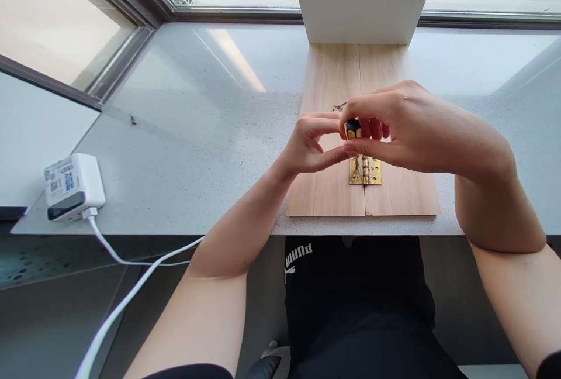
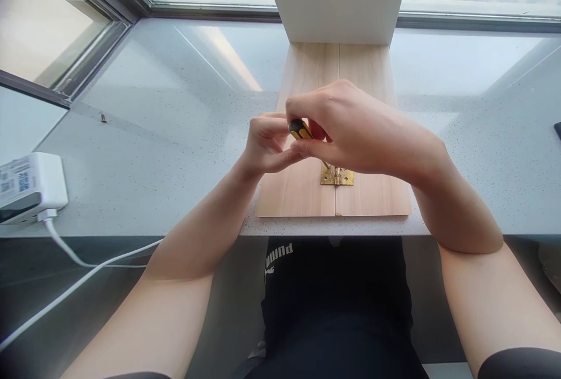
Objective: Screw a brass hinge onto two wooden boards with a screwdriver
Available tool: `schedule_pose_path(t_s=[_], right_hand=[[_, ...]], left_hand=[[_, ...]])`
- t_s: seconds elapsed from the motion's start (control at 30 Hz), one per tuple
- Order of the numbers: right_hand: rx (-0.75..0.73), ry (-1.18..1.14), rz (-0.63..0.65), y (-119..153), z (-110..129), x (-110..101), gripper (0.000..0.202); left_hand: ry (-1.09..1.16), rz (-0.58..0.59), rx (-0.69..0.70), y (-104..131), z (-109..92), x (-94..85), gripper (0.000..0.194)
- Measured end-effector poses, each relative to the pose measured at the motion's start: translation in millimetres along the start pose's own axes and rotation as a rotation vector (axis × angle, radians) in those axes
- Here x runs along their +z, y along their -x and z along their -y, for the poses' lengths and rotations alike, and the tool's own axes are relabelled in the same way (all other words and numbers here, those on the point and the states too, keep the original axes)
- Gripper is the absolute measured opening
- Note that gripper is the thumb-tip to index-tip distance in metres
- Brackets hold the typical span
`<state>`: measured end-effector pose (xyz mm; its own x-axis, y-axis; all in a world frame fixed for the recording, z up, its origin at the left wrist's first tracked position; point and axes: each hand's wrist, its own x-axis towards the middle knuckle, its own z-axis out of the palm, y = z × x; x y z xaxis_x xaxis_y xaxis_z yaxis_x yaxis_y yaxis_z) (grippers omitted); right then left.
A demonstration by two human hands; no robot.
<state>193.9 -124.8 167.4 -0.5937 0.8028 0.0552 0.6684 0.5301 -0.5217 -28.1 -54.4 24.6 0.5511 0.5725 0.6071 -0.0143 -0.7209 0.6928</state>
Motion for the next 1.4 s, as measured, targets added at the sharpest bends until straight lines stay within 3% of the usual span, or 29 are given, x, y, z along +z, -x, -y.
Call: schedule_pose_path(t_s=[0.37, 0.5, 0.63, 0.7, 0.83, 0.93, 1.17, 1.4], right_hand=[[-0.024, 0.031, -0.003, -0.3, -1.0, 0.0, 0.025], [0.001, 0.100, -0.132, 7.1, -0.5, -14.7, 0.031], [0.054, 0.224, -0.260, 13.6, -11.7, -28.3, 0.025], [0.092, 0.275, -0.281, 13.1, -23.3, -29.9, 0.022], [0.210, 0.344, -0.295, 7.3, -47.8, -27.3, 0.027], [0.252, 0.327, -0.268, 3.5, -58.4, -26.3, 0.025], [0.316, 0.306, -0.236, 0.6, -65.1, -25.7, 0.024], [0.272, 0.258, -0.222, -0.3, -60.6, -22.3, 0.025]], left_hand=[[-0.020, -0.037, 0.016, 4.1, 4.7, -1.4, 0.069], [-0.109, -0.132, -0.061, 5.9, 10.8, -5.4, 0.075], [-0.226, -0.288, -0.135, 3.5, 21.5, -16.5, 0.057], [-0.307, -0.312, -0.197, 2.8, 31.1, -24.6, 0.043], [-0.457, -0.235, -0.292, 5.8, 50.8, -36.4, 0.028], [-0.534, -0.138, -0.352, 9.0, 54.7, -35.9, 0.023], [-0.593, 0.035, -0.426, 11.5, 49.6, -28.0, 0.038], [-0.630, 0.034, -0.409, 13.9, 73.9, -17.9, 0.036]])
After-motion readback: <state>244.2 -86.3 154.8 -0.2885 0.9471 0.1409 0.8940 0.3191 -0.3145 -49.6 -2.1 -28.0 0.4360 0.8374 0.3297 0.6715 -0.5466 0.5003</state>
